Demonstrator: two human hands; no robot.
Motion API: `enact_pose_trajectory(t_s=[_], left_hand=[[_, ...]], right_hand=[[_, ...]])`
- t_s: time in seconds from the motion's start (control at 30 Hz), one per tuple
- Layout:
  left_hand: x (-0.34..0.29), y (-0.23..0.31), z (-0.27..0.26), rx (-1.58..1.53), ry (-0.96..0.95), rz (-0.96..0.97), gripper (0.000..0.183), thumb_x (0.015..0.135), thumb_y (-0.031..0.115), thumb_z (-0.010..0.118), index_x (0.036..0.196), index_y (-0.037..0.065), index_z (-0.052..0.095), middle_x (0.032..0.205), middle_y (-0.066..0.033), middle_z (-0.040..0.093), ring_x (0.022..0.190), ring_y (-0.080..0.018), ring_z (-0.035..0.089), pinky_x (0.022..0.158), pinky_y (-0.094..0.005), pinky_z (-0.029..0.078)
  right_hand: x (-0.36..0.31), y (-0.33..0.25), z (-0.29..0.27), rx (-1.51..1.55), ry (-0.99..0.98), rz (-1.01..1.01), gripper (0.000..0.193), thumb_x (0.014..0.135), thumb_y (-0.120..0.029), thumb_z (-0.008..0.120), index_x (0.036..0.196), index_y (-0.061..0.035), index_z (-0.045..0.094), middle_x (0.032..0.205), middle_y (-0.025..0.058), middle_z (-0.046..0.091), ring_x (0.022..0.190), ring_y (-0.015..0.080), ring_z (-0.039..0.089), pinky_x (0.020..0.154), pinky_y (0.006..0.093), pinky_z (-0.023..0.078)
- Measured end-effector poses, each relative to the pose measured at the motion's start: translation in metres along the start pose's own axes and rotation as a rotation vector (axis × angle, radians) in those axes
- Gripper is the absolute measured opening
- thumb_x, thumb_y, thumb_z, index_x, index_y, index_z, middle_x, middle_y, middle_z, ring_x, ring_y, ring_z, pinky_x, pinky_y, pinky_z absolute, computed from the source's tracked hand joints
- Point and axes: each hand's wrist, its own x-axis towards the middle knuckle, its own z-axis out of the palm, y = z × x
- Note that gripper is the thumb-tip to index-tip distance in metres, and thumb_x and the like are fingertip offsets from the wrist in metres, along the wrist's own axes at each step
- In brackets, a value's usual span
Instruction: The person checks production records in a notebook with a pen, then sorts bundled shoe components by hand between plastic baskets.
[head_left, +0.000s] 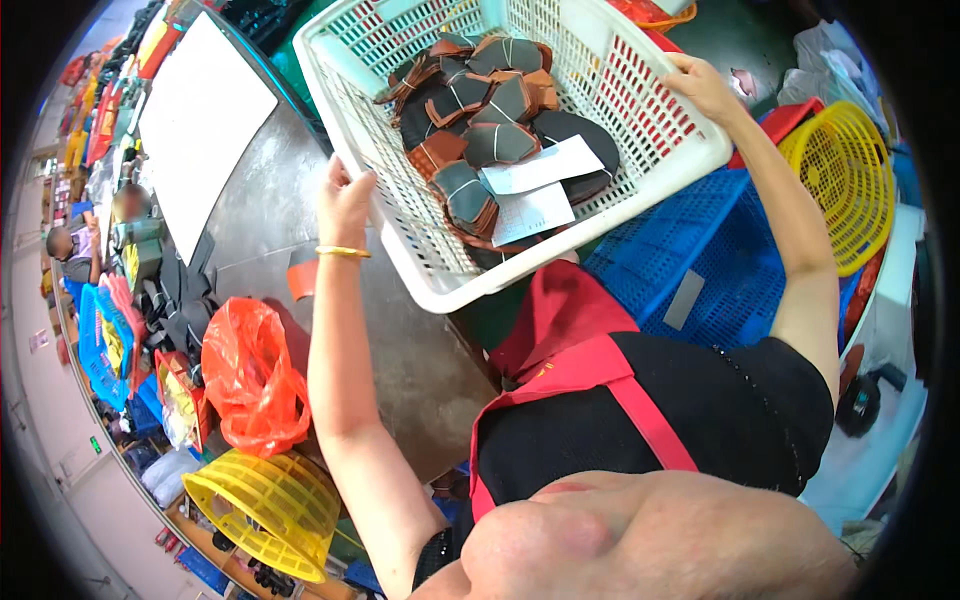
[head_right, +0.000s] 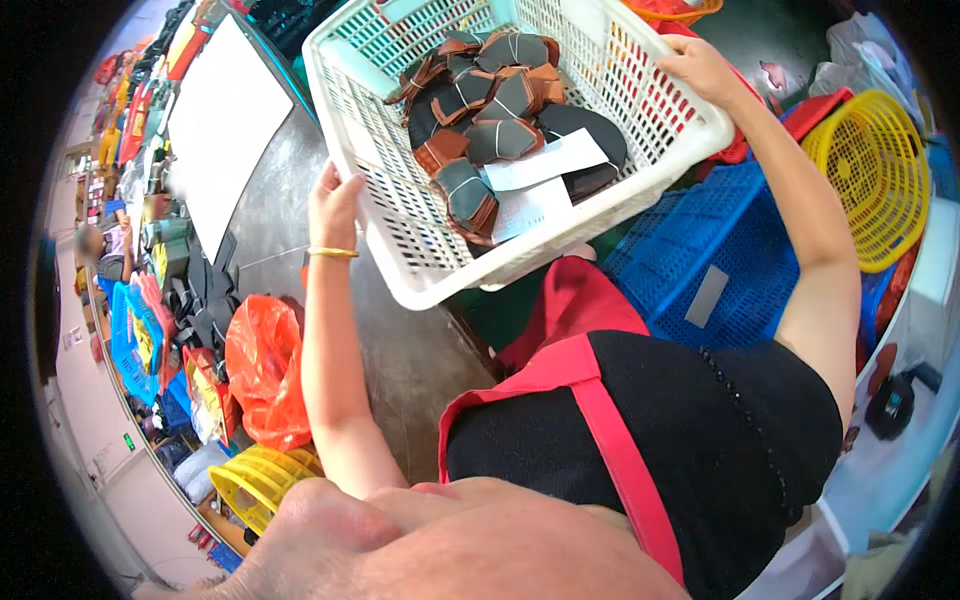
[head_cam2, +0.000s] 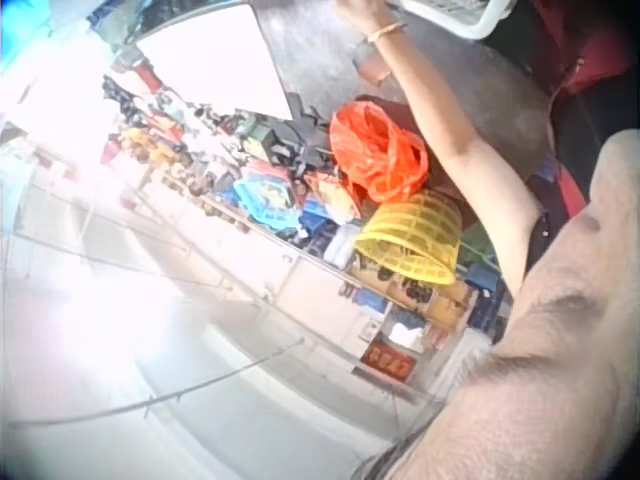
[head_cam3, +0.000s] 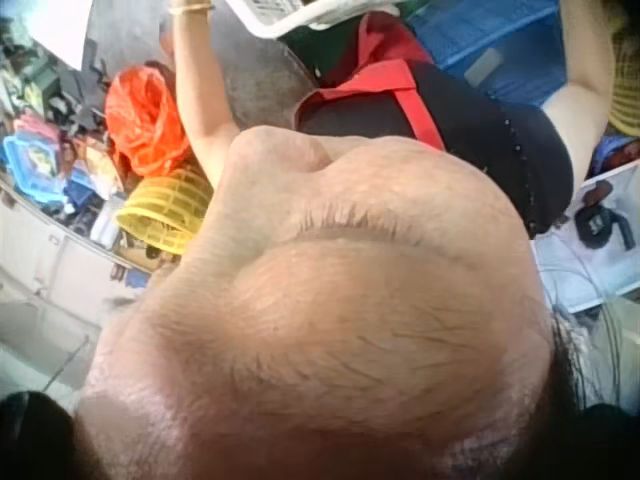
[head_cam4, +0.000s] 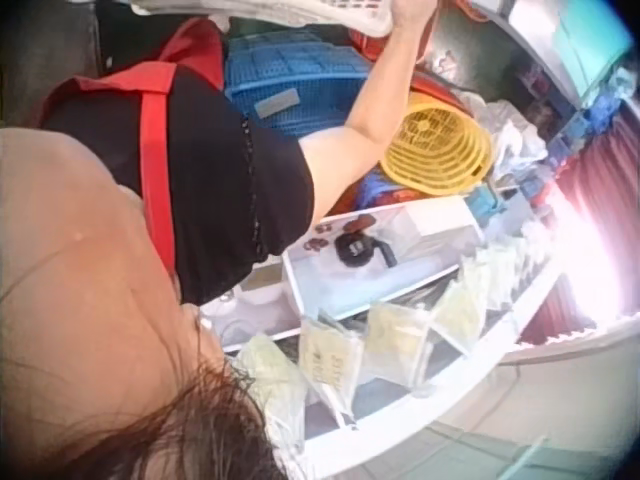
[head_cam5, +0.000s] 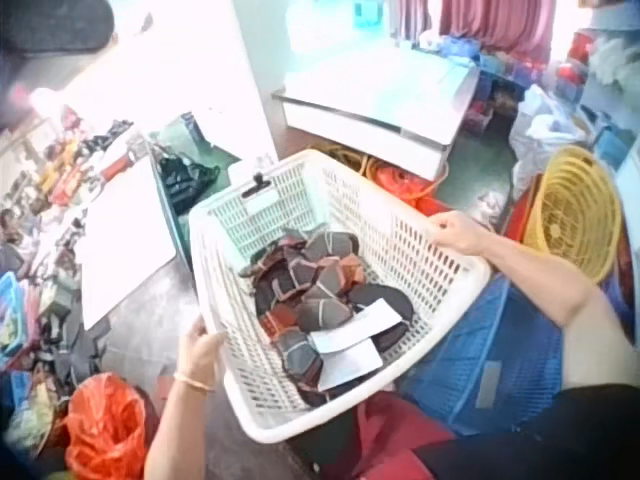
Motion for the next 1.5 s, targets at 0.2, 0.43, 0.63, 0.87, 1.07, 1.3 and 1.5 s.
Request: enact_pose_trajectory(t_s=[0.2,0.43,0.63,0.87,1.07,1.3,1.5], left_hand=[[-0.039,0.022,0.235,0.584,0.048,0.137,0.040,0.070,-0.001,0.053,0.110,-0.001,0.049,0.086,-0.0136,0.061,0.080,-0.0253,0.061,0.074,-0.0336,0.046],[-0.149,-0.030,0.330,1.458,-0.340,-0.040,0.061,0.077,0.016,0.064,0.132,0.005,0.041,0.134,-0.0199,0.041,0.126,-0.0347,0.039,0.103,-0.0456,0.033],[-0.182,-0.077,0.343,1.576,-0.497,-0.584,0.059,0.083,0.034,0.062,0.134,0.014,0.041,0.135,-0.0155,0.044,0.117,-0.0332,0.050,0.102,-0.0463,0.033],[-0.235,-0.058,0.332,0.980,-0.530,-0.402,0.045,0.084,0.025,0.062,0.125,0.010,0.051,0.114,-0.0140,0.061,0.103,-0.0284,0.059,0.088,-0.0380,0.047],[-0.301,0.013,0.320,0.563,-0.220,-0.199,0.043,0.085,0.023,0.062,0.125,0.010,0.052,0.107,-0.0122,0.061,0.099,-0.0255,0.060,0.087,-0.0346,0.047],[-0.471,-0.006,0.278,0.619,0.195,-0.032,0.037,0.086,0.026,0.058,0.119,0.010,0.055,0.103,-0.0103,0.062,0.096,-0.0276,0.059,0.085,-0.0372,0.046],[-0.646,-0.120,0.244,0.388,0.558,-0.267,0.036,0.085,0.022,0.059,0.118,0.008,0.056,0.102,-0.0141,0.063,0.094,-0.0292,0.061,0.083,-0.0359,0.049]], right_hand=[[-0.065,0.220,-0.110,0.354,0.134,-0.074,0.032,0.082,-0.006,0.057,0.112,0.0018,0.060,0.096,0.0033,0.065,0.083,0.0090,0.060,0.076,0.0254,0.049],[-0.039,0.270,-0.043,-0.208,0.027,-0.193,0.038,0.071,-0.022,0.060,0.102,0.0006,0.059,0.094,0.0183,0.059,0.089,0.0334,0.058,0.080,0.0389,0.048],[-0.040,0.214,0.051,-0.121,-0.160,0.065,0.044,0.071,-0.027,0.058,0.105,0.0018,0.053,0.106,0.0246,0.053,0.105,0.0394,0.052,0.089,0.0435,0.044],[-0.029,0.186,0.074,-0.059,-0.140,0.042,0.050,0.070,-0.024,0.063,0.113,-0.0008,0.053,0.106,0.0184,0.059,0.097,0.0323,0.058,0.085,0.0393,0.046],[-0.016,0.172,0.030,0.305,-0.082,0.281,0.061,0.080,-0.028,0.069,0.128,0.0011,0.045,0.104,0.0122,0.062,0.088,0.0177,0.061,0.074,0.0314,0.052],[-0.035,0.054,0.048,0.363,-0.093,-0.018,0.031,0.089,-0.023,0.060,0.114,-0.0054,0.059,0.096,0.0022,0.061,0.081,0.0086,0.058,0.066,0.0214,0.046],[-0.214,-0.104,0.187,0.320,-0.384,-0.329,0.023,0.092,-0.019,0.056,0.109,-0.0059,0.064,0.090,0.0032,0.064,0.077,0.0080,0.058,0.067,0.0219,0.045]])
